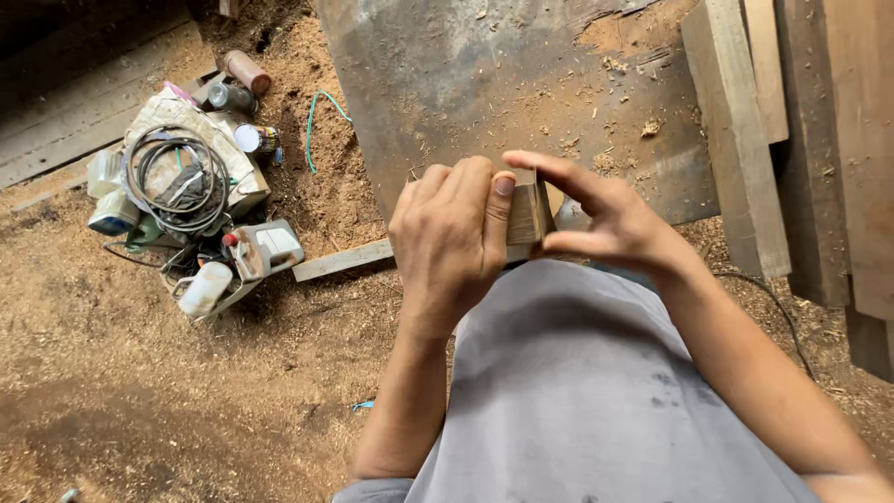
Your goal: The person sands a small rectangular wooden block by hand using a piece of sandpaper, focusing on the edges and corners. They then place the block on a larger wooden plank and continue sanding the plank's surface. The person repeatedly flips and repositions the small block to smooth different sides.
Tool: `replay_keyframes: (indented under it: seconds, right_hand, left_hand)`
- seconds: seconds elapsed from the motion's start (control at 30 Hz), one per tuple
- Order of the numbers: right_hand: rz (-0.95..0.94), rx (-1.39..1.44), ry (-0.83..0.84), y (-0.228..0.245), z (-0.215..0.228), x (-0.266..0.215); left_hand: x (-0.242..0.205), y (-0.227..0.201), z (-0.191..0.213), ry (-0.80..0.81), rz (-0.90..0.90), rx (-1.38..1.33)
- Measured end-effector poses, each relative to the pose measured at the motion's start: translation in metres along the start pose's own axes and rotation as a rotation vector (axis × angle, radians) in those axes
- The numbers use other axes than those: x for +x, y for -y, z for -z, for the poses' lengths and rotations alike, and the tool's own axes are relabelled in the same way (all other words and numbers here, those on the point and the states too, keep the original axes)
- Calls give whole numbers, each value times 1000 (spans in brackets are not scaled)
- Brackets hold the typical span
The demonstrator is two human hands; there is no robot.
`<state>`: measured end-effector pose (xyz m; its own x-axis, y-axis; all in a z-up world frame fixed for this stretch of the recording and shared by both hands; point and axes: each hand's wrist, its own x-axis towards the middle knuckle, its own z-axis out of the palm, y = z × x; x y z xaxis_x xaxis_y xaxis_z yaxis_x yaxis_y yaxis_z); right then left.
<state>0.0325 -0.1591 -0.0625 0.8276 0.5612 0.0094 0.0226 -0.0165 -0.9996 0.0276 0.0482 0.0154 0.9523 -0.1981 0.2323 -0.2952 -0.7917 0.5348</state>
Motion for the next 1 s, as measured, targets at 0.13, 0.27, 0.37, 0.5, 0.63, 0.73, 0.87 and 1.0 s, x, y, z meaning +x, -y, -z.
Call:
replay_keyframes:
  seconds: [0.13,0.27,0.37,0.5,0.63,0.73,0.87,1.0]
  right_hand:
    - [-7,126,-38,-10,1,6]
    - [149,33,-13,9,9,-13]
    - [61,74,-9,1,22,-3]
    - [-194,220,-113,-14,20,-4]
    - [170,192,-35,9,32,-17]
    - [216,-125,-36,39,53,-16]
    - [176,-588,19,81,68,-13]
    - [118,-885,31,103,63,-7]
  left_hand:
    - [4,0,0,0,20,-16]
    - [1,-2,-7,-53,10,-118]
    - [2,-2,-16,-102,23,-214]
    - [-7,5,-42,-305,295,-944]
    - [-14,11,-64,-342,-35,-1121]
    - [-13,19,-72,-176,-126,-1154]
    - [-12,17,-91,-41,-49,-1035]
    - [-12,17,-105,-61,-49,-1032]
